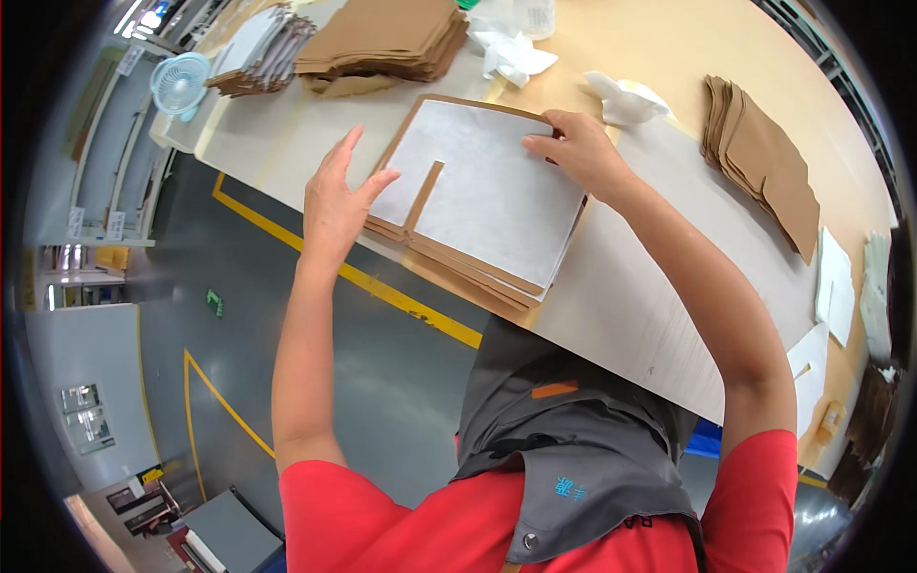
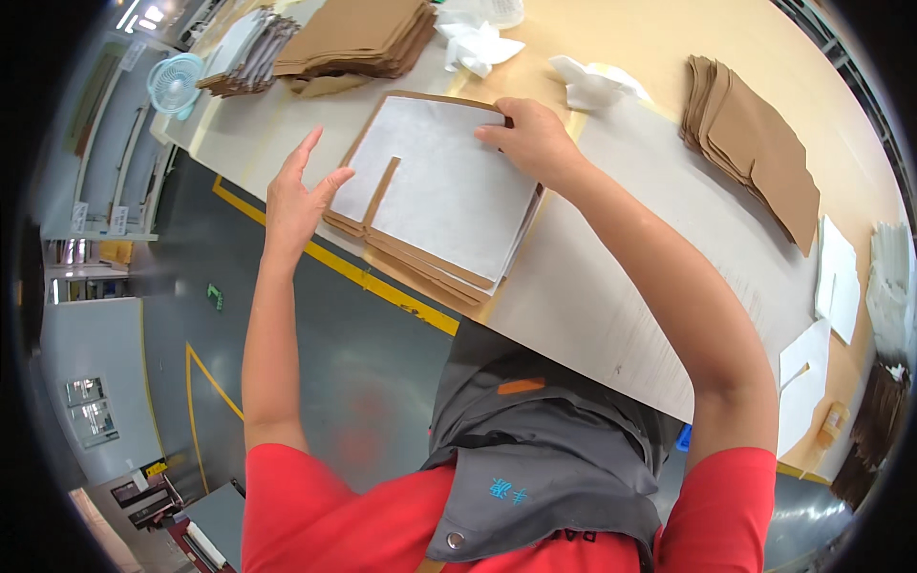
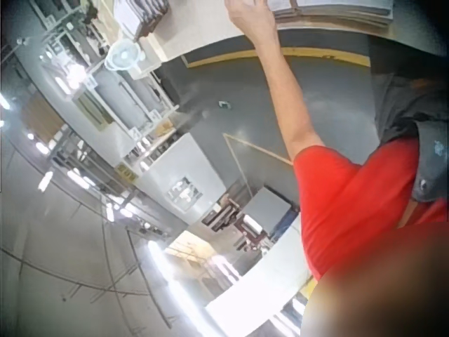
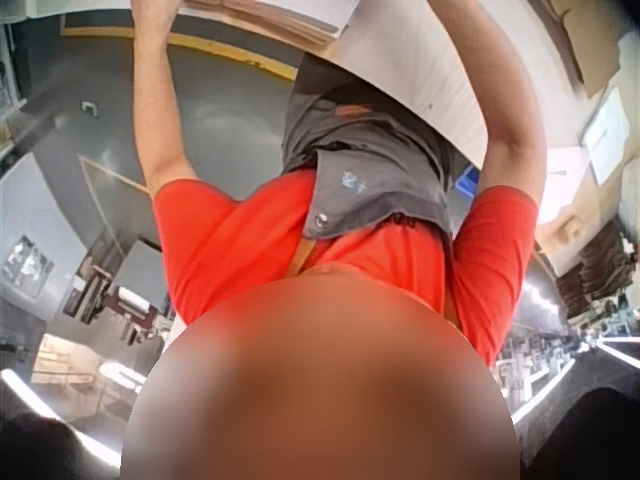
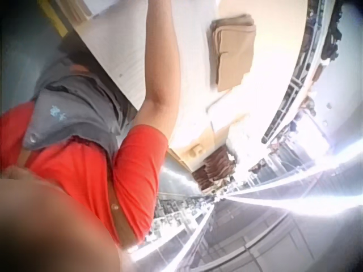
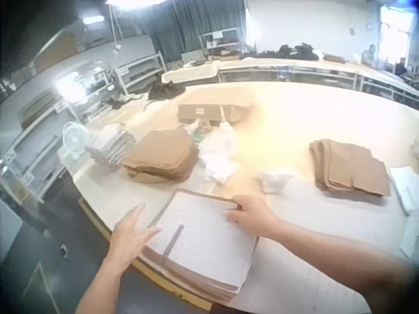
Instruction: Applying adhesive to leather or cardboard panels and attaching protective lining paper.
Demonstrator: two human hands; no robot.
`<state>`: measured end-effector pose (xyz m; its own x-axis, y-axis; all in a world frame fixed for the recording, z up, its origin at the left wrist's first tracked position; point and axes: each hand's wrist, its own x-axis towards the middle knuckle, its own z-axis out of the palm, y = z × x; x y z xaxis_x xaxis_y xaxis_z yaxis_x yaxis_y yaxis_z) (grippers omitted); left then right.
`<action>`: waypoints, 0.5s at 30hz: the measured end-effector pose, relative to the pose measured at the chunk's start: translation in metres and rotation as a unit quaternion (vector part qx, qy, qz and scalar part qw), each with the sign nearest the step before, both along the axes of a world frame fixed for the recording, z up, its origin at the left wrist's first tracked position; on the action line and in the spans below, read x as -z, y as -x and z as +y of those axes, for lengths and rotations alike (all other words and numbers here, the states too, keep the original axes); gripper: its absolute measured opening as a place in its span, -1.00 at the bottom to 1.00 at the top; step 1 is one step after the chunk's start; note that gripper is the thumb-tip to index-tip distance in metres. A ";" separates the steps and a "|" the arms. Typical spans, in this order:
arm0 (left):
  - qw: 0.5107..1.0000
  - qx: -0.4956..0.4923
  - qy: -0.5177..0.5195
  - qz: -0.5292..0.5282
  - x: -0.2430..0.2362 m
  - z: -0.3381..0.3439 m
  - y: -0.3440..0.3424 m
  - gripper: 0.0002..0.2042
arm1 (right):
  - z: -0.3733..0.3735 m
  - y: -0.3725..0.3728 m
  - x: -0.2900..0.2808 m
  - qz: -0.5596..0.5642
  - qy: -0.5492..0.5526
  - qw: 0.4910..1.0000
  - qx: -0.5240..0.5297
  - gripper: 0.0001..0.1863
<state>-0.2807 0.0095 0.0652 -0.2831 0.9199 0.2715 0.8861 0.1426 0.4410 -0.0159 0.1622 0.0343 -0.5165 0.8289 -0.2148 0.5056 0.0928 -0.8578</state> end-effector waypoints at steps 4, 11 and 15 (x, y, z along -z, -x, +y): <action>0.986 0.148 0.034 0.063 0.033 0.006 -0.037 -0.45 | -0.020 -0.002 0.008 -0.054 -0.347 0.936 0.026 -0.46; 0.972 0.174 0.092 0.125 0.065 0.005 -0.045 -0.38 | -0.121 -0.048 0.030 -0.128 -0.424 0.816 -0.372 0.09; 0.973 0.178 0.083 0.123 0.067 0.004 -0.045 -0.35 | -0.175 -0.074 0.030 -0.015 -0.285 0.823 -0.490 0.04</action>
